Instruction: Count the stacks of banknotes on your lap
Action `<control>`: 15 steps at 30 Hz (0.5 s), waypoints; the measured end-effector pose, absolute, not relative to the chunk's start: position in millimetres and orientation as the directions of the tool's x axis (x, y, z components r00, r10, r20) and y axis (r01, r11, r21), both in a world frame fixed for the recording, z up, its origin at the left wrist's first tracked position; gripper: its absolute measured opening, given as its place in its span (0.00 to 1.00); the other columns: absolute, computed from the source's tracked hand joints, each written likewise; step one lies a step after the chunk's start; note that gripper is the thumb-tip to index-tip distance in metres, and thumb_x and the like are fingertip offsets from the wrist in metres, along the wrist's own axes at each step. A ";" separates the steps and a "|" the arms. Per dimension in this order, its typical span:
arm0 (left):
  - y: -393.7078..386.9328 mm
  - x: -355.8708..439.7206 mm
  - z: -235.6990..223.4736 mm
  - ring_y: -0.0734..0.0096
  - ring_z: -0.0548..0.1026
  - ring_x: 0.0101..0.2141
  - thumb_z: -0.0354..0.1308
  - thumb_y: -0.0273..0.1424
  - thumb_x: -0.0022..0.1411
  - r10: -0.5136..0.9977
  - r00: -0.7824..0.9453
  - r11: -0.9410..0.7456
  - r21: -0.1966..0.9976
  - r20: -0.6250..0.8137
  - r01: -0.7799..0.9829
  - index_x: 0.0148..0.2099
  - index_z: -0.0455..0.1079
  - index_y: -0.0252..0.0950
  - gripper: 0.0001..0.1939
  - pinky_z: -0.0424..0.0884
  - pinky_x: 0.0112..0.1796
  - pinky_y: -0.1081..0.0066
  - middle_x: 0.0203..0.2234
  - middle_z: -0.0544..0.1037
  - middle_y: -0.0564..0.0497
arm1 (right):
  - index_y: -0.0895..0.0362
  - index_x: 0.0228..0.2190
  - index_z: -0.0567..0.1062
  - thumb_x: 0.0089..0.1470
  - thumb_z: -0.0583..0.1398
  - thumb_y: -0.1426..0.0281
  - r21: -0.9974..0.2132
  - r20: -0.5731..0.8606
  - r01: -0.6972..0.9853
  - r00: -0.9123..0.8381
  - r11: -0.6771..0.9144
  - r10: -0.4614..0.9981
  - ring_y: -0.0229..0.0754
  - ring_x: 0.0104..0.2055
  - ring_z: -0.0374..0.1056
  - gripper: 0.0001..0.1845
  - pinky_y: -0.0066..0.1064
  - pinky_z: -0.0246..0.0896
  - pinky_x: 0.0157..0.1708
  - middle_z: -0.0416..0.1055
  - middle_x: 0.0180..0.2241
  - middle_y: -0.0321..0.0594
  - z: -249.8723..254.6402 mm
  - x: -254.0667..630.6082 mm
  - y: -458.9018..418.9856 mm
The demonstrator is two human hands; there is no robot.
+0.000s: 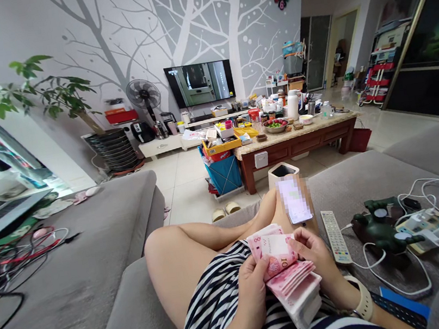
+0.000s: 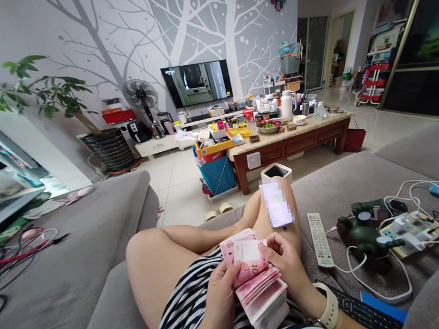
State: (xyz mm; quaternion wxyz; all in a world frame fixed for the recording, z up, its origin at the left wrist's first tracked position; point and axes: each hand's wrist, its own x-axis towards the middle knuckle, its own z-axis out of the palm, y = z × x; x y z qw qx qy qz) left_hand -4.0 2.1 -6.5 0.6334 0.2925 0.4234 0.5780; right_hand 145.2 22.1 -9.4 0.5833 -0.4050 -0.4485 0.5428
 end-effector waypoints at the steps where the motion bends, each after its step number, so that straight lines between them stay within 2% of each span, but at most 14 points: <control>1: 1.6 -3.7 -5.8 0.64 0.78 0.28 0.70 0.36 0.46 0.980 -0.021 0.164 0.857 -0.199 -0.488 0.34 0.80 0.33 0.14 0.72 0.34 0.68 0.28 0.83 0.47 | 0.56 0.23 0.68 0.44 0.68 0.50 -0.963 0.079 -0.258 0.004 0.077 0.997 0.36 0.25 0.58 0.24 0.27 0.56 0.25 0.63 0.22 0.32 -8.7 145.0 21.8; 8: 0.0 -3.9 -2.5 0.63 0.78 0.29 0.64 0.37 0.52 0.983 -0.040 0.139 0.865 -0.181 -0.483 0.32 0.80 0.35 0.10 0.72 0.37 0.66 0.27 0.83 0.50 | 0.56 0.20 0.65 0.44 0.67 0.48 -0.971 0.071 -0.229 -0.002 0.069 0.997 0.35 0.23 0.54 0.27 0.26 0.54 0.24 0.60 0.20 0.31 -6.0 145.0 20.5; 15: 7.6 -10.0 -18.5 0.54 0.77 0.42 0.61 0.44 0.53 0.966 -0.217 0.062 0.943 -0.139 -0.326 0.32 0.80 0.35 0.17 0.69 0.48 0.61 0.35 0.84 0.47 | 0.56 0.19 0.66 0.47 0.66 0.48 -0.962 0.100 -0.258 -0.007 0.095 0.995 0.34 0.23 0.52 0.26 0.25 0.53 0.23 0.59 0.19 0.31 -7.3 145.7 18.9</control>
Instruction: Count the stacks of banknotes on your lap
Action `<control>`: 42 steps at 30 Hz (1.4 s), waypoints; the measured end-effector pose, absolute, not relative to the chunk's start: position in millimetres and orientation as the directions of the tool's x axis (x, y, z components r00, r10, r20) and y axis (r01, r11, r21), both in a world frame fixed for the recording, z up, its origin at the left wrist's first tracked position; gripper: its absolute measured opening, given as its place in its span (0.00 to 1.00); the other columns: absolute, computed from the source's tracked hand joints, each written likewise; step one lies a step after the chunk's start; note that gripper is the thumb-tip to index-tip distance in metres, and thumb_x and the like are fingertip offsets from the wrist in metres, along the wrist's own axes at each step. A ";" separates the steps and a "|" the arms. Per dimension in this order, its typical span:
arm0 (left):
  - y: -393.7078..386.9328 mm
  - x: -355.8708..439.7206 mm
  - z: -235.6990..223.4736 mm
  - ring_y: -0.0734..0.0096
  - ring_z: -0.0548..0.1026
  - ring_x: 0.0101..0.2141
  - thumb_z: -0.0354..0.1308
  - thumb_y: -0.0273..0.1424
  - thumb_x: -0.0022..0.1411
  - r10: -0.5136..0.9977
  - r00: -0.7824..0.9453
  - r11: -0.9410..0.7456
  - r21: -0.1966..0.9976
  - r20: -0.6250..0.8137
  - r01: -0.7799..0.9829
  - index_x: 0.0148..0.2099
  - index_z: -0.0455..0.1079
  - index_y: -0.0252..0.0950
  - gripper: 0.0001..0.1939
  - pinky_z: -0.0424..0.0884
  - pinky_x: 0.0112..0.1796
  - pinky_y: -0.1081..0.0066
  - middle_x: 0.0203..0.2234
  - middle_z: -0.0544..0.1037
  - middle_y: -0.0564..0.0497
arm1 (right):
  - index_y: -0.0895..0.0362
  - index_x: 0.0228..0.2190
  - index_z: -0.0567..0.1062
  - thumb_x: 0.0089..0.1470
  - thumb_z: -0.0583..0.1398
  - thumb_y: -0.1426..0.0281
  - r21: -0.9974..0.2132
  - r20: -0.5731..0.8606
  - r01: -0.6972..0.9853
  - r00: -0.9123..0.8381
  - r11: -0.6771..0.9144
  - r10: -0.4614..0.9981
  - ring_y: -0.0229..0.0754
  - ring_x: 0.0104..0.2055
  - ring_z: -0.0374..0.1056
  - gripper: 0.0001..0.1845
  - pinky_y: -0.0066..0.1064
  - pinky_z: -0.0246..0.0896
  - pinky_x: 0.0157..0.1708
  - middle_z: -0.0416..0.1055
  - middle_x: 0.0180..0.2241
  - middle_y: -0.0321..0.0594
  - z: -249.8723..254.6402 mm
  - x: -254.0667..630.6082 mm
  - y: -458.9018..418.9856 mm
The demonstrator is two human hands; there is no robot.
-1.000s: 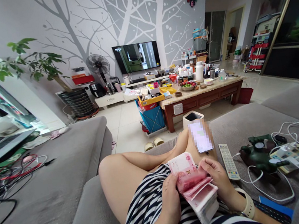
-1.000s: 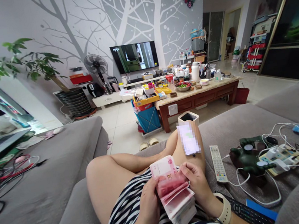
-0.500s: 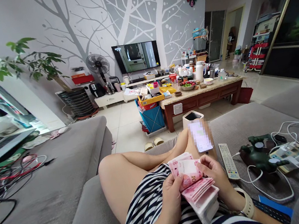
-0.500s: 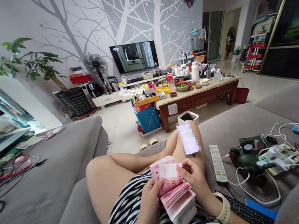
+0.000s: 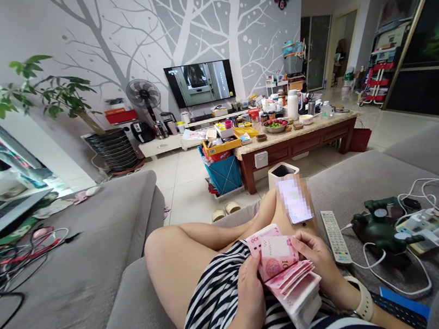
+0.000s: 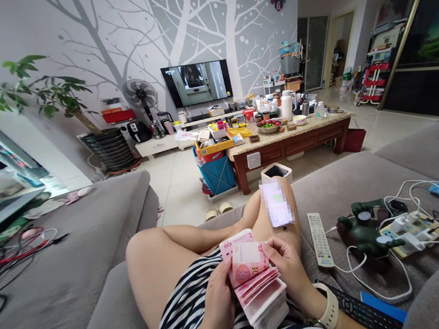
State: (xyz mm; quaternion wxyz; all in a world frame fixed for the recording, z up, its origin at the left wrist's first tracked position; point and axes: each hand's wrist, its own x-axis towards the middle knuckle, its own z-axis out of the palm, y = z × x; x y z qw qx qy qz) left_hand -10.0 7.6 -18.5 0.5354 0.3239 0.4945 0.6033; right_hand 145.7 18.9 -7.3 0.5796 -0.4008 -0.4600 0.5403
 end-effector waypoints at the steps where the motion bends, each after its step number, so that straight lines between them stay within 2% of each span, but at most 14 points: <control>1: 7.9 -10.0 -19.1 0.54 0.77 0.42 0.61 0.44 0.53 0.965 -0.219 0.067 0.944 -0.143 -0.323 0.32 0.80 0.35 0.17 0.69 0.48 0.60 0.35 0.84 0.47 | 0.56 0.19 0.66 0.47 0.66 0.49 -0.961 0.099 -0.262 -0.008 0.094 0.995 0.34 0.23 0.52 0.26 0.25 0.53 0.23 0.59 0.19 0.31 -7.4 145.7 18.7; 10: 6.3 -11.0 -19.1 0.51 0.77 0.43 0.60 0.43 0.54 0.966 -0.234 0.051 0.965 -0.113 -0.258 0.33 0.81 0.36 0.17 0.69 0.50 0.59 0.37 0.84 0.45 | 0.57 0.21 0.70 0.47 0.66 0.49 -0.960 0.104 -0.262 0.005 0.102 0.995 0.35 0.24 0.56 0.24 0.25 0.54 0.24 0.63 0.20 0.33 -5.2 146.2 17.6; 15: 6.5 -10.9 -19.3 0.54 0.78 0.38 0.60 0.43 0.54 0.977 -0.163 0.073 0.940 -0.134 -0.335 0.32 0.80 0.37 0.15 0.72 0.44 0.61 0.33 0.84 0.47 | 0.57 0.21 0.70 0.47 0.66 0.49 -0.963 0.122 -0.239 0.017 0.122 0.992 0.35 0.24 0.57 0.24 0.25 0.55 0.24 0.64 0.21 0.33 -4.4 146.3 17.1; 20: 4.4 -8.9 -12.8 0.57 0.78 0.38 0.61 0.41 0.55 0.988 -0.091 0.077 0.907 -0.126 -0.415 0.32 0.80 0.37 0.13 0.72 0.43 0.64 0.29 0.83 0.50 | 0.57 0.22 0.71 0.47 0.65 0.49 -0.966 0.127 -0.224 0.031 0.131 0.991 0.36 0.25 0.57 0.24 0.25 0.56 0.25 0.64 0.21 0.33 -5.1 145.8 16.8; 27: 4.1 -8.1 -10.6 0.52 0.79 0.39 0.62 0.40 0.53 0.984 -0.108 0.085 0.902 -0.144 -0.424 0.30 0.79 0.36 0.13 0.72 0.45 0.60 0.27 0.83 0.48 | 0.57 0.22 0.71 0.48 0.65 0.50 -0.966 0.126 -0.225 0.021 0.128 0.992 0.36 0.25 0.58 0.23 0.25 0.56 0.25 0.65 0.22 0.34 -6.3 146.4 16.8; 34: 5.4 -7.7 -11.4 0.56 0.78 0.34 0.62 0.41 0.53 0.984 -0.057 0.124 0.881 -0.168 -0.457 0.33 0.79 0.35 0.14 0.73 0.43 0.60 0.28 0.83 0.49 | 0.57 0.22 0.70 0.49 0.66 0.52 -0.959 0.137 -0.247 0.015 0.137 0.990 0.35 0.25 0.57 0.22 0.25 0.56 0.26 0.63 0.22 0.33 -5.3 147.0 15.5; 42: 9.0 -8.7 -12.5 0.55 0.79 0.34 0.63 0.45 0.51 0.986 -0.083 0.099 0.908 -0.145 -0.407 0.31 0.79 0.36 0.17 0.74 0.42 0.58 0.30 0.84 0.47 | 0.57 0.23 0.70 0.50 0.65 0.54 -0.950 0.175 -0.263 -0.001 0.169 0.985 0.36 0.25 0.58 0.20 0.25 0.57 0.26 0.64 0.22 0.33 -6.3 148.8 13.5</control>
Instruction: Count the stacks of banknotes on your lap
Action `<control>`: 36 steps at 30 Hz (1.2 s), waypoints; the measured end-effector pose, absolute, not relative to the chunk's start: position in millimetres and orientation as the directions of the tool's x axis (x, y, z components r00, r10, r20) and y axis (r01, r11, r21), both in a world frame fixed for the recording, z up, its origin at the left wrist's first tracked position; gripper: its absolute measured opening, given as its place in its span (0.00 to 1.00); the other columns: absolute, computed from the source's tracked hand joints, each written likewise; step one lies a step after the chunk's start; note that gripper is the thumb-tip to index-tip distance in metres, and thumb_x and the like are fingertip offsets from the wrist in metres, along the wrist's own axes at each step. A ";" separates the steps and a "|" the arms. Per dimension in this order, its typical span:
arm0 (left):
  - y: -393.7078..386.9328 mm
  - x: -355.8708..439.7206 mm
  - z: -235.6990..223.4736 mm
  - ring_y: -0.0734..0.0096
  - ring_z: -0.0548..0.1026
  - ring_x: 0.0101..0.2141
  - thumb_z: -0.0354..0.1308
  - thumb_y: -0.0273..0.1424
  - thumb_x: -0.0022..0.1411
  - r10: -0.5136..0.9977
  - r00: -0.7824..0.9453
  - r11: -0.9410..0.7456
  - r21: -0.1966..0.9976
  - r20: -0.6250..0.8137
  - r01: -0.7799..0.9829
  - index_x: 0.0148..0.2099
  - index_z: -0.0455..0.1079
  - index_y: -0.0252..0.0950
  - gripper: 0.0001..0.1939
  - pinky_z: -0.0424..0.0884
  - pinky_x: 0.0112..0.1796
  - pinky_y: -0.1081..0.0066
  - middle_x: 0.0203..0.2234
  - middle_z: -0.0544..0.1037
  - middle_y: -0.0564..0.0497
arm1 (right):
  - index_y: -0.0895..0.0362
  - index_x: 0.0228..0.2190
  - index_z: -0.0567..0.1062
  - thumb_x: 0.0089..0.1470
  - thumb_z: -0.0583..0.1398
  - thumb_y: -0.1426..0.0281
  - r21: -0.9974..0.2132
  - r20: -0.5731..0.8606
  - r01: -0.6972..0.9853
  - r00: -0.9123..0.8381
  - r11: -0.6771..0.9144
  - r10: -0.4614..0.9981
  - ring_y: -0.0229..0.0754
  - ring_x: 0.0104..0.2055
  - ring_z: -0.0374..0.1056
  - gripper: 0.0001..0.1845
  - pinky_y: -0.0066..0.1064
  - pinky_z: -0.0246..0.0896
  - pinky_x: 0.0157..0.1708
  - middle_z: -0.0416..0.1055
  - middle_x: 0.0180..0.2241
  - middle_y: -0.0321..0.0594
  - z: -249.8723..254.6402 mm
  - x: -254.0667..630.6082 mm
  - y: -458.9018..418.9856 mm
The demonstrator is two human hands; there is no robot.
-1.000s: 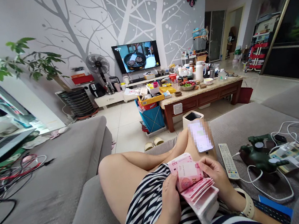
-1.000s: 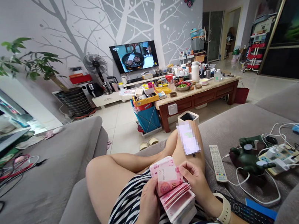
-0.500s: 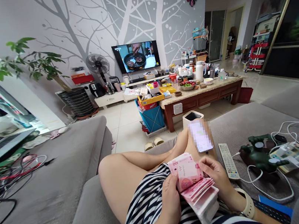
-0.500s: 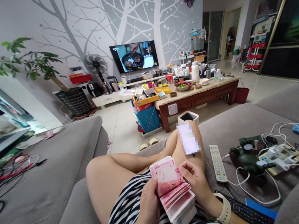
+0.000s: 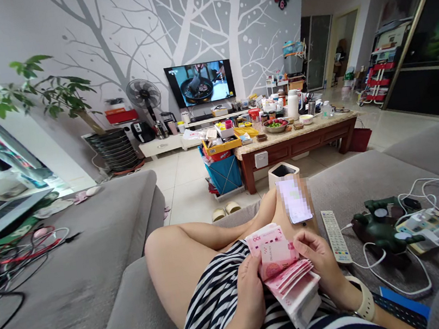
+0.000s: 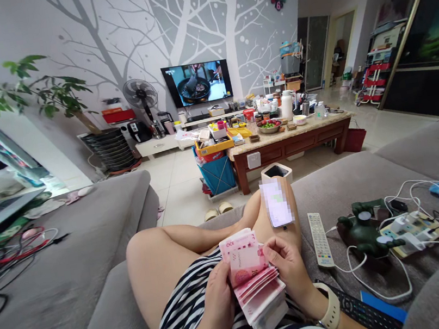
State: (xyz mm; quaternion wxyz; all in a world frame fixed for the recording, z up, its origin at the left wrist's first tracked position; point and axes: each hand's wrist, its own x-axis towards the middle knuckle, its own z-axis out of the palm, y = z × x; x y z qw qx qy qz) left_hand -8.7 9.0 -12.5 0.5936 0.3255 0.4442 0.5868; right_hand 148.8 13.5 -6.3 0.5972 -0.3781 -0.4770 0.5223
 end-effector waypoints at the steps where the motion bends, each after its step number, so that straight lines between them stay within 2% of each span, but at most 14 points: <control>1: 9.6 -8.8 -12.3 0.54 0.79 0.34 0.63 0.46 0.51 0.987 -0.084 0.094 0.916 -0.137 -0.391 0.31 0.80 0.36 0.17 0.74 0.42 0.58 0.31 0.84 0.47 | 0.57 0.23 0.70 0.50 0.65 0.54 -0.949 0.176 -0.266 0.000 0.169 0.984 0.36 0.25 0.57 0.20 0.25 0.56 0.26 0.64 0.22 0.33 -6.6 148.9 13.5; 4: 11.5 -8.8 -11.3 0.51 0.79 0.35 0.62 0.46 0.52 0.988 -0.086 0.088 0.926 -0.128 -0.366 0.28 0.79 0.39 0.15 0.74 0.41 0.57 0.30 0.84 0.48 | 0.57 0.23 0.70 0.51 0.65 0.54 -0.946 0.177 -0.277 -0.001 0.170 0.984 0.35 0.25 0.57 0.20 0.25 0.56 0.26 0.63 0.22 0.33 -7.9 149.1 13.6; 8: 11.3 -7.3 -9.4 0.53 0.80 0.33 0.61 0.45 0.53 0.987 -0.097 0.084 0.925 -0.129 -0.372 0.27 0.79 0.41 0.14 0.75 0.39 0.58 0.27 0.83 0.50 | 0.57 0.23 0.71 0.51 0.65 0.54 -0.943 0.173 -0.290 -0.012 0.162 0.985 0.35 0.25 0.56 0.20 0.25 0.55 0.26 0.64 0.22 0.33 -8.7 149.4 13.0; 17: 4.7 -5.2 -6.8 0.61 0.79 0.31 0.64 0.41 0.52 0.982 -0.052 0.129 0.851 -0.180 -0.510 0.33 0.79 0.33 0.15 0.74 0.40 0.63 0.30 0.84 0.46 | 0.56 0.19 0.68 0.54 0.62 0.52 -0.952 0.186 -0.258 -0.057 0.165 0.981 0.35 0.21 0.57 0.23 0.27 0.54 0.24 0.64 0.18 0.33 -6.3 149.1 12.7; 20: 5.2 -5.4 -10.3 0.62 0.79 0.32 0.66 0.40 0.52 0.979 -0.009 0.165 0.819 -0.204 -0.550 0.36 0.79 0.32 0.15 0.74 0.40 0.64 0.32 0.84 0.45 | 0.56 0.22 0.68 0.51 0.65 0.54 -0.953 0.162 -0.266 -0.040 0.146 0.986 0.35 0.21 0.57 0.21 0.26 0.54 0.24 0.63 0.18 0.31 -9.2 148.3 15.3; 25: 4.9 -6.1 -14.0 0.70 0.76 0.27 0.69 0.39 0.50 0.978 -0.005 0.174 0.827 -0.209 -0.535 0.32 0.78 0.33 0.13 0.72 0.34 0.71 0.26 0.83 0.48 | 0.56 0.26 0.69 0.46 0.69 0.55 -0.945 0.143 -0.298 -0.005 0.135 0.990 0.35 0.26 0.59 0.20 0.26 0.57 0.27 0.64 0.23 0.31 -13.9 147.4 20.3; 31: 0.0 -3.4 -5.0 0.67 0.77 0.27 0.69 0.37 0.49 0.977 0.006 0.186 0.836 -0.214 -0.516 0.35 0.79 0.32 0.14 0.72 0.34 0.68 0.28 0.83 0.47 | 0.55 0.31 0.67 0.45 0.69 0.54 -0.947 0.099 -0.302 0.039 0.106 0.994 0.37 0.28 0.62 0.22 0.27 0.60 0.29 0.65 0.26 0.32 -16.1 146.8 23.2; 36: -2.2 -1.8 -0.3 0.66 0.76 0.26 0.69 0.37 0.48 0.976 -0.013 0.181 0.844 -0.217 -0.504 0.33 0.79 0.33 0.13 0.72 0.33 0.67 0.25 0.82 0.48 | 0.56 0.24 0.67 0.46 0.67 0.51 -0.967 0.111 -0.235 -0.019 0.103 0.994 0.36 0.26 0.58 0.23 0.27 0.57 0.27 0.63 0.23 0.32 -13.1 146.3 23.0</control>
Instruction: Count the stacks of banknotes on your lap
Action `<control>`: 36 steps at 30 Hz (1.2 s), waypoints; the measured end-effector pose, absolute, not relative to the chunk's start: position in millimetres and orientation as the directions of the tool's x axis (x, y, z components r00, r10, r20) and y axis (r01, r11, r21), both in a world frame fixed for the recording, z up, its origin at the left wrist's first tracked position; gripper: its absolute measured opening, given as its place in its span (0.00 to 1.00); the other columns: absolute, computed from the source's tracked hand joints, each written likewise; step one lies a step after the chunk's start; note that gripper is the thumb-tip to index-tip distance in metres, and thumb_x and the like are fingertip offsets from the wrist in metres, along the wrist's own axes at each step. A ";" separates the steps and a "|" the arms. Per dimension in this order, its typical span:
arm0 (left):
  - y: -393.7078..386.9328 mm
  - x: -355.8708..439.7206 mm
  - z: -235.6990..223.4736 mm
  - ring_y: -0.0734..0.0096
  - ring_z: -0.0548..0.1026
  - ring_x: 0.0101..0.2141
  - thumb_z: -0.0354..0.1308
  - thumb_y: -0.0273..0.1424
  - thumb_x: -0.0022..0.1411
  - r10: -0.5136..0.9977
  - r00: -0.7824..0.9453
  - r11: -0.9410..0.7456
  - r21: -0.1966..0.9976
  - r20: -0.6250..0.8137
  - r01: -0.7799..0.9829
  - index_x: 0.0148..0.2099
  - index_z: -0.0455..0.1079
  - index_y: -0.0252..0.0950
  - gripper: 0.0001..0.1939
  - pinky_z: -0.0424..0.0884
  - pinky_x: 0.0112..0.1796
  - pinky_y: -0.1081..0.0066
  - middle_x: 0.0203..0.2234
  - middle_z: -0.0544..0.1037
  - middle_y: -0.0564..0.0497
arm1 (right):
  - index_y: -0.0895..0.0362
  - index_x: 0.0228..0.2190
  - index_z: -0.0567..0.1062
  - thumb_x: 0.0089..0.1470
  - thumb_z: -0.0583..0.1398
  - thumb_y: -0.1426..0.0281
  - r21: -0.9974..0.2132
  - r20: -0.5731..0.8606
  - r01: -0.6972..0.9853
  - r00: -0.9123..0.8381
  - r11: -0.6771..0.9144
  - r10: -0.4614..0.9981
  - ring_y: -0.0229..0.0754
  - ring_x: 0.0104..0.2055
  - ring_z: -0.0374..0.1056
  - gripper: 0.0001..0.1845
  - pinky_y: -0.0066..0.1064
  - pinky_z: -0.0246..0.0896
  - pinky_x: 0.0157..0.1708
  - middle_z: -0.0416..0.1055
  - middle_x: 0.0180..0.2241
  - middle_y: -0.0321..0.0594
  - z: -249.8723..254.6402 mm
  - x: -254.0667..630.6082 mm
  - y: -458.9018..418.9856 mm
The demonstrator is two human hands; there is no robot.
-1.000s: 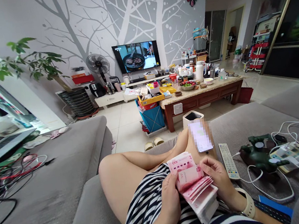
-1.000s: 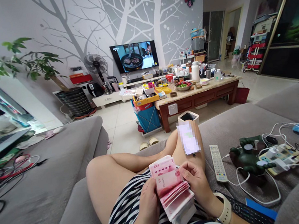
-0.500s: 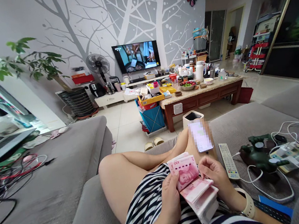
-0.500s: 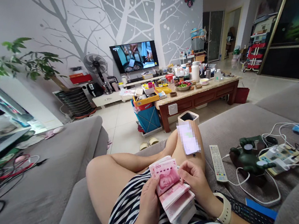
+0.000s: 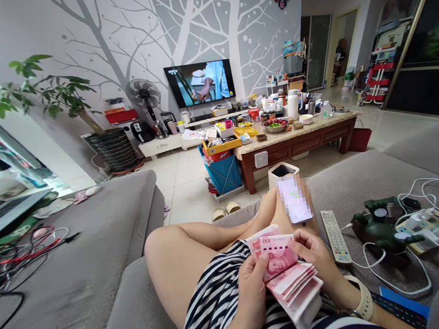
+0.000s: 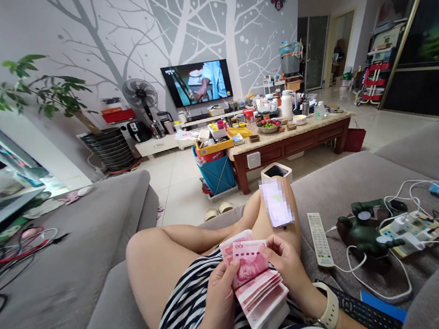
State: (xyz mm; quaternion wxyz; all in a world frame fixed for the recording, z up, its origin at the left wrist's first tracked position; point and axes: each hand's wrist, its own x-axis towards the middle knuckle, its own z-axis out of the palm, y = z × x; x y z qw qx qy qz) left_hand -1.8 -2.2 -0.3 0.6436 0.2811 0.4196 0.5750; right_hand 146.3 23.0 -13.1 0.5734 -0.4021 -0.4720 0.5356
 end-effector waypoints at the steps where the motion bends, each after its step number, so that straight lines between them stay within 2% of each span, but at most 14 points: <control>1: -2.1 -1.7 0.3 0.66 0.76 0.27 0.69 0.37 0.48 0.976 -0.017 0.181 0.845 -0.219 -0.502 0.33 0.79 0.33 0.13 0.72 0.33 0.67 0.26 0.82 0.48 | 0.56 0.22 0.66 0.46 0.67 0.51 -0.969 0.110 -0.226 -0.024 0.101 0.994 0.36 0.25 0.56 0.23 0.27 0.56 0.27 0.62 0.22 0.31 -12.0 146.3 22.7; 12: 2.9 -5.0 -2.7 0.61 0.77 0.33 0.61 0.42 0.53 0.983 -0.130 0.065 0.907 -0.130 -0.416 0.30 0.80 0.38 0.14 0.72 0.41 0.65 0.28 0.83 0.51 | 0.56 0.20 0.66 0.46 0.66 0.49 -0.963 0.102 -0.252 -0.031 0.091 0.994 0.33 0.21 0.49 0.25 0.26 0.50 0.22 0.57 0.18 0.29 -3.6 146.1 15.2; 17: 2.5 -5.9 -3.1 0.60 0.77 0.33 0.60 0.43 0.54 0.984 -0.125 0.069 0.922 -0.125 -0.382 0.30 0.80 0.38 0.14 0.72 0.41 0.65 0.28 0.83 0.51 | 0.56 0.20 0.67 0.47 0.66 0.49 -0.961 0.091 -0.263 -0.025 0.081 0.996 0.33 0.21 0.50 0.25 0.26 0.50 0.21 0.59 0.18 0.30 -3.2 145.9 14.4; 24: 3.6 -7.3 -4.6 0.60 0.76 0.33 0.59 0.42 0.56 0.989 -0.114 0.048 0.934 -0.094 -0.353 0.29 0.79 0.37 0.15 0.72 0.40 0.66 0.28 0.83 0.50 | 0.57 0.23 0.71 0.47 0.66 0.50 -0.957 0.105 -0.275 -0.016 0.096 0.994 0.35 0.23 0.56 0.23 0.26 0.54 0.25 0.65 0.21 0.33 -1.9 146.0 14.6; 30: 2.3 -6.3 1.2 0.60 0.76 0.31 0.60 0.40 0.55 0.990 -0.109 0.050 0.937 -0.093 -0.345 0.29 0.80 0.36 0.14 0.72 0.39 0.65 0.24 0.81 0.51 | 0.57 0.24 0.71 0.48 0.66 0.51 -0.958 0.120 -0.264 -0.012 0.112 0.993 0.35 0.23 0.56 0.22 0.26 0.53 0.24 0.65 0.22 0.32 -2.5 146.5 14.8; 36: 0.4 -5.1 7.1 0.62 0.78 0.33 0.62 0.38 0.55 0.990 -0.096 0.053 0.911 -0.101 -0.410 0.32 0.81 0.37 0.11 0.72 0.41 0.68 0.30 0.84 0.51 | 0.57 0.23 0.71 0.47 0.66 0.50 -0.957 0.122 -0.265 -0.011 0.115 0.992 0.34 0.23 0.54 0.22 0.26 0.53 0.23 0.63 0.21 0.32 0.1 146.4 14.3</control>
